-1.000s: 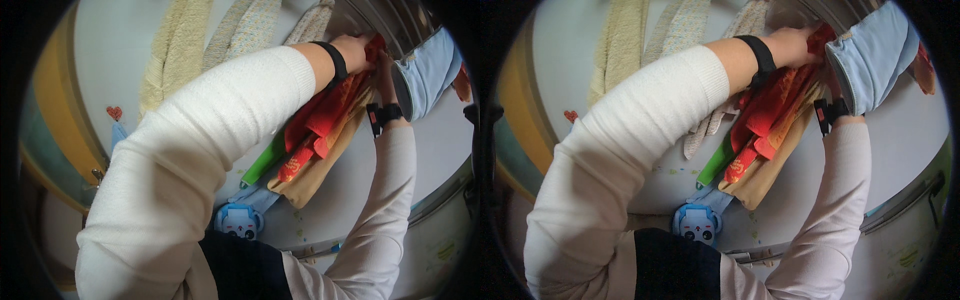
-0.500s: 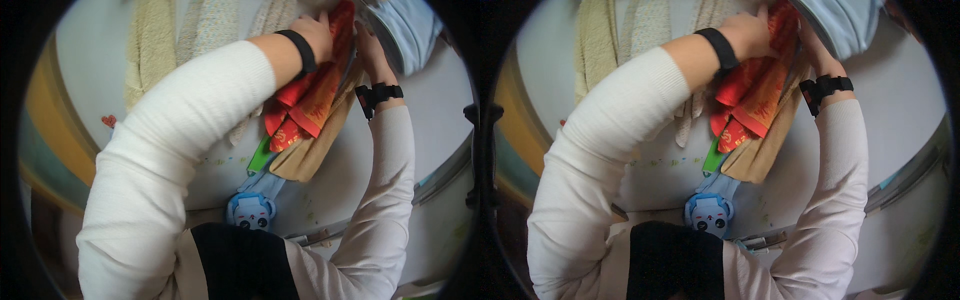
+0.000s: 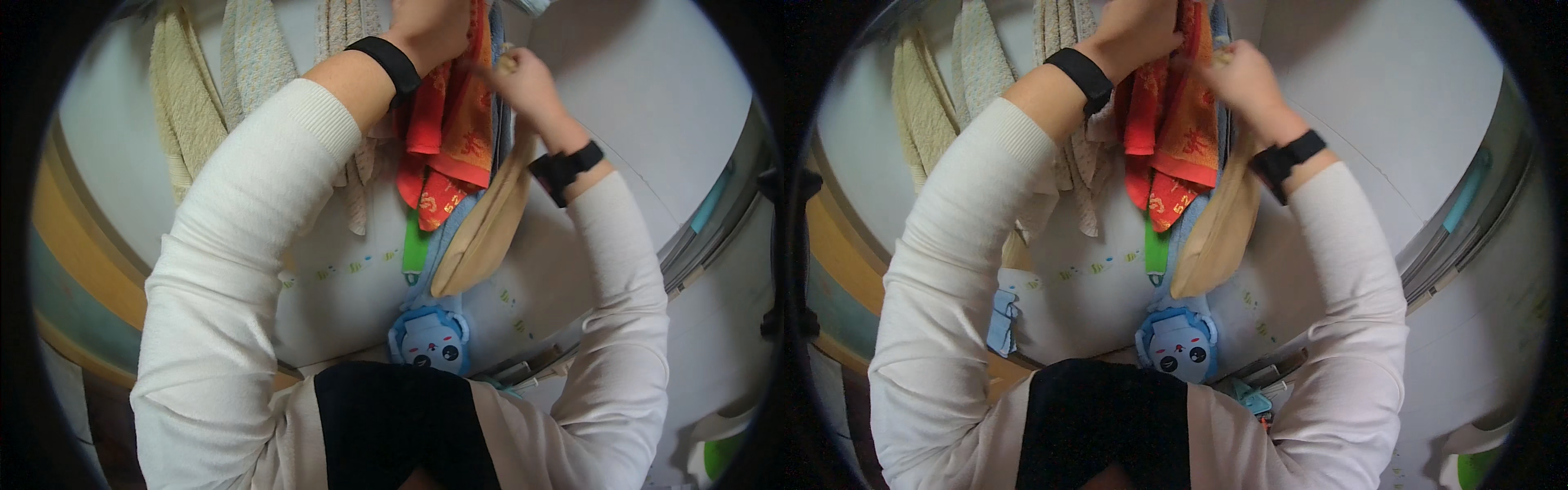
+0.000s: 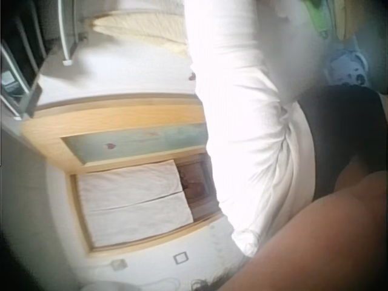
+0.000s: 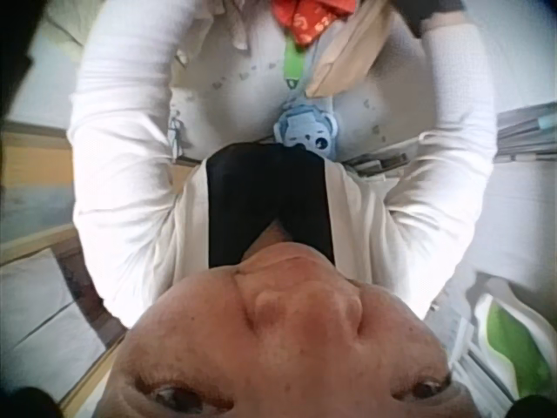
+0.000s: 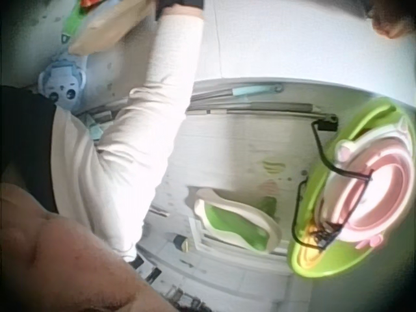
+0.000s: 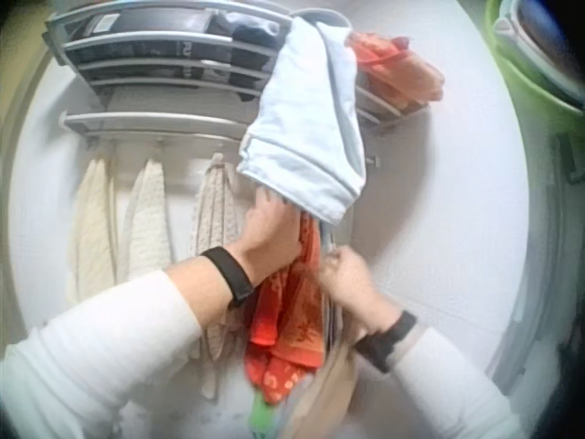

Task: The person attaches a grey microfiber cloth to a light blue mop head, then connects the mop head to a metal handle. They place the assembled mop against the wall, then pick up and fold a red cloth, and finally retrieve a toothbrush from a red box and place it on a shelf.

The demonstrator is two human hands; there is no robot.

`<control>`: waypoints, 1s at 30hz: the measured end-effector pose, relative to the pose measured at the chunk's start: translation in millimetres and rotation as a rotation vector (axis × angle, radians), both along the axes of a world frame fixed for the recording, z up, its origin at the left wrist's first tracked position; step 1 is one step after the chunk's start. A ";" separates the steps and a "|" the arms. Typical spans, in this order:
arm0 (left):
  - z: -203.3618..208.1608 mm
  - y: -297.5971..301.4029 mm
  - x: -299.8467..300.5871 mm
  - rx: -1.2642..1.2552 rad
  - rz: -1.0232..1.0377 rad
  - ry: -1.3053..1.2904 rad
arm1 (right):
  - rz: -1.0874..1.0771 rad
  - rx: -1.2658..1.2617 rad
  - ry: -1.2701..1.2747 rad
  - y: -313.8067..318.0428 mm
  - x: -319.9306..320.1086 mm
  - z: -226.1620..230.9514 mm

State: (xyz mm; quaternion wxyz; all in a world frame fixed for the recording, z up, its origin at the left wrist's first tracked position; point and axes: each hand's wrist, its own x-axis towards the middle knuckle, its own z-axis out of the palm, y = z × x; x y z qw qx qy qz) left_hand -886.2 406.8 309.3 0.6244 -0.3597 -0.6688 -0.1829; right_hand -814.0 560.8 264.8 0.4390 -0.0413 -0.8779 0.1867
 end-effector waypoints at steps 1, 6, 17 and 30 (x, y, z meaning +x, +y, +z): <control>-1.1 0.1 -1.4 -0.049 0.027 -0.035 | -0.033 0.033 -0.045 -12.0 -2.9 -11.0; 1.4 -10.8 -7.6 -0.630 0.647 0.182 | 0.312 -0.161 -0.227 -22.9 1.8 -26.2; 8.6 -37.1 4.4 -0.511 0.226 0.393 | 0.514 -0.571 -0.309 32.1 -1.3 -41.2; -15.8 -34.4 -15.9 -0.741 0.054 -0.059 | 0.395 -0.336 0.373 50.1 -39.7 71.6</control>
